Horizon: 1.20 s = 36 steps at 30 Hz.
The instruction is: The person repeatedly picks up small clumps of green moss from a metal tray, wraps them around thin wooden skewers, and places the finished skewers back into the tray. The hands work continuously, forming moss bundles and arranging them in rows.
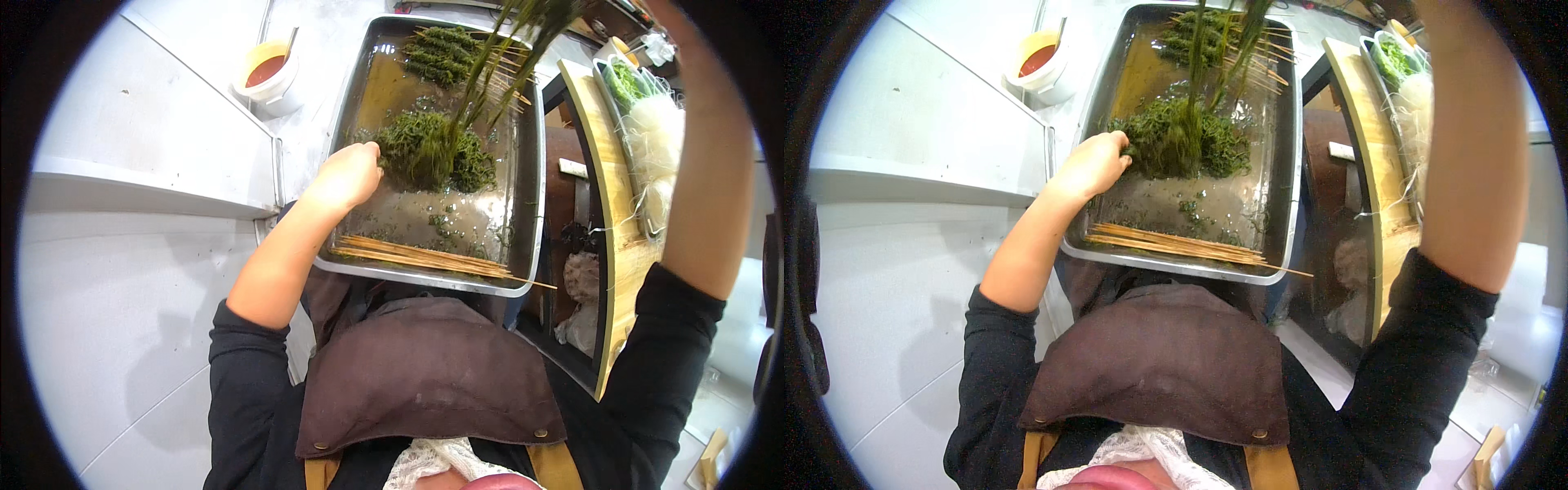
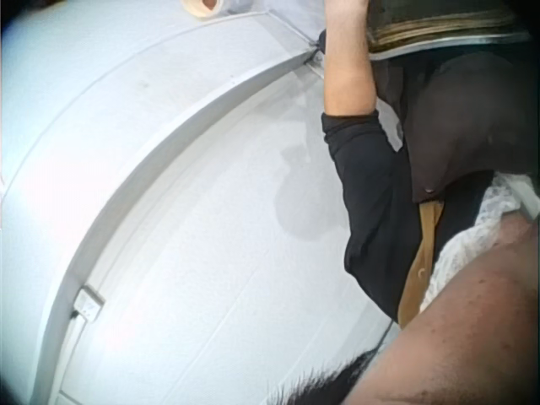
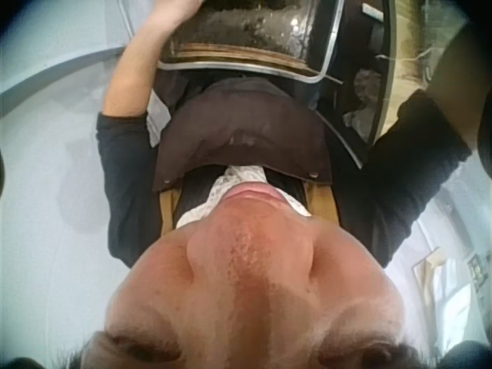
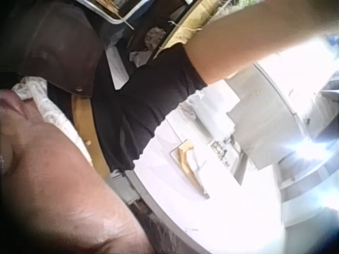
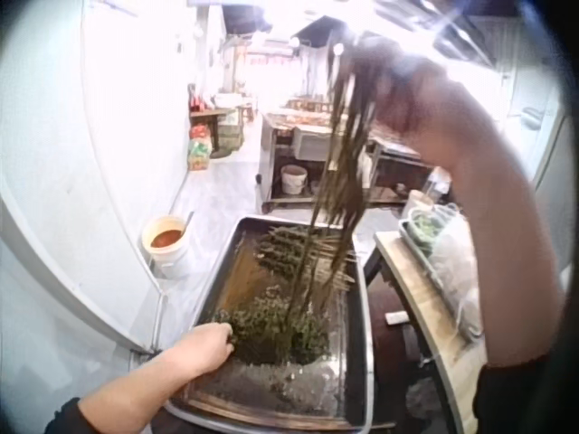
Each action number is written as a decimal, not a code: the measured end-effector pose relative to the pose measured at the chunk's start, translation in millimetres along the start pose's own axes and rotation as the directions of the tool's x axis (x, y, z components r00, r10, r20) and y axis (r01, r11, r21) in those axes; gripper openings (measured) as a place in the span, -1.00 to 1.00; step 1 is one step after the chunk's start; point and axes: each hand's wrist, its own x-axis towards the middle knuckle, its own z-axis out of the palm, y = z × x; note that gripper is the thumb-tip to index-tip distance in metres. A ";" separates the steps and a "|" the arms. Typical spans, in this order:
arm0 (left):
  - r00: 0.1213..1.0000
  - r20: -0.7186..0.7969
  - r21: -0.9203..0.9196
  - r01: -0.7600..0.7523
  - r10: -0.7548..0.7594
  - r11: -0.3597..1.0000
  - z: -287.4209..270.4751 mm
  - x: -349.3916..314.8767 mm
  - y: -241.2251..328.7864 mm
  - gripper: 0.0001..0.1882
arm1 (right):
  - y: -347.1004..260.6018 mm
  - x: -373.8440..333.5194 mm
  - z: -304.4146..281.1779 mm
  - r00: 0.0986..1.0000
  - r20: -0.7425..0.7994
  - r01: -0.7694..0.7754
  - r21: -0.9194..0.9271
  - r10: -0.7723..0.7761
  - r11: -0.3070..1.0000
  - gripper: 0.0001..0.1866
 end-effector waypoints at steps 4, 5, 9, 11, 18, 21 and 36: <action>0.995 -0.101 -0.152 -0.026 0.010 0.988 -51.5 -15.0 24.1 -0.58 | 19.9 -26.7 31.7 0.977 0.105 -0.178 -0.081 0.186 0.981 -0.80; 0.990 -0.143 -0.233 -0.045 0.011 0.971 -63.4 -17.5 30.4 -0.60 | 27.3 -26.3 40.6 0.948 0.201 -0.239 -0.056 0.246 0.969 -0.83; 0.912 -0.409 -0.599 -0.295 0.032 0.744 -83.0 -16.9 59.4 -0.64 | 58.7 -48.1 58.3 0.926 0.326 -0.230 0.081 0.193 0.970 -0.82; 0.835 -0.546 -0.658 -0.473 0.060 0.586 -78.8 -10.7 74.0 -0.59 | 67.5 -54.8 60.8 0.904 0.369 -0.278 0.121 0.217 0.953 -0.81; 0.893 -0.408 -0.838 -0.449 0.190 0.311 -71.5 9.6 93.4 -0.54 | 78.0 -69.2 70.9 0.852 0.423 -0.280 -0.128 0.308 0.951 -0.64; 0.913 -0.314 -0.680 -0.407 0.259 0.610 -84.6 7.2 80.6 -0.71 | 91.3 -75.6 67.7 0.849 0.454 -0.270 -0.067 0.270 0.960 -0.62; 0.883 -0.462 -0.878 -0.469 -0.086 -0.097 -89.2 20.4 41.7 -0.70 | 228.3 -174.3 92.4 0.703 0.541 -0.487 -0.106 0.462 0.867 -0.70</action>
